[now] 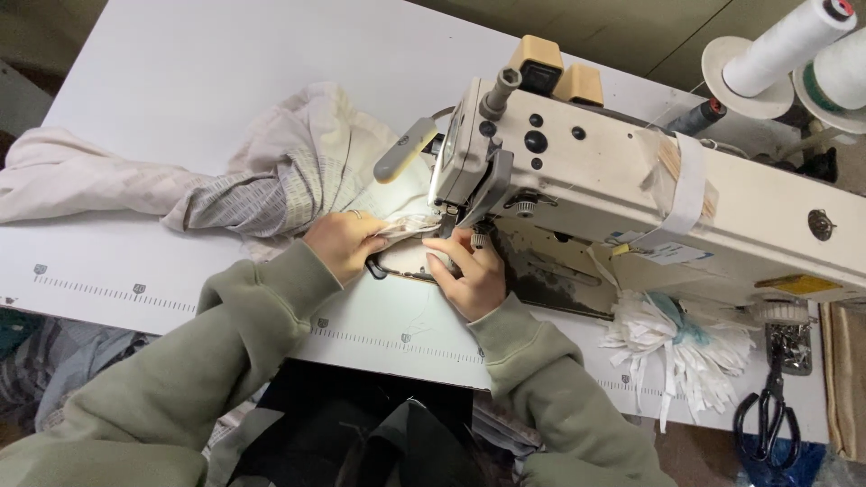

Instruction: Sewing a seam on a large piece of fabric using an industrial sewing machine

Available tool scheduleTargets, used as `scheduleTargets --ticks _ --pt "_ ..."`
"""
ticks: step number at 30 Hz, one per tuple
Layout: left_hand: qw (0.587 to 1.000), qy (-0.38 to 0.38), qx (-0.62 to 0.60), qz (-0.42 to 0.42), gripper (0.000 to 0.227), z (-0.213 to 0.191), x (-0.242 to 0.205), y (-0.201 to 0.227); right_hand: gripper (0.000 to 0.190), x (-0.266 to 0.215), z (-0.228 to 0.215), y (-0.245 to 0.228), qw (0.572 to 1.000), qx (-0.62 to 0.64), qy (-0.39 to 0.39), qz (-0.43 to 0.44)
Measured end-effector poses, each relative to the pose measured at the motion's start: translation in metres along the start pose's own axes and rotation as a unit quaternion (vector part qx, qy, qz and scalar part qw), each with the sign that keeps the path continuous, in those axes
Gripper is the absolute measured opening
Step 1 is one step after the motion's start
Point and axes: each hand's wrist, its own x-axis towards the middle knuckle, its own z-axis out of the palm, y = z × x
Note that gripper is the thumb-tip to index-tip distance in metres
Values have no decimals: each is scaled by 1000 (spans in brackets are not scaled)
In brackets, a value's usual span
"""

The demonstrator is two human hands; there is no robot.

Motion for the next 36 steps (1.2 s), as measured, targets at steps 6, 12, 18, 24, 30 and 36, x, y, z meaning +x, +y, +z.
scheduleTargets --ticks 6,12,18,24,30,36 --pt "999 -32 -39 -3 14 5 6 -10 22 19 18 -20 1000 -9 26 12" --pt "987 -106 -92 -80 40 2 14 -25 15 24 21 -18 993 106 -35 39" --pt "961 -192 -86 -178 51 -34 22 -1 17 34 20 -21 982 150 -88 74" --pt "949 -236 -72 -193 49 -34 25 -16 10 42 19 -28 971 180 -132 89" --pt "950 -244 -115 -157 43 -32 28 -32 7 38 20 -20 970 188 -117 102" --pt "942 -282 -138 -116 36 -27 34 -45 6 36 20 -26 972 190 -95 102"
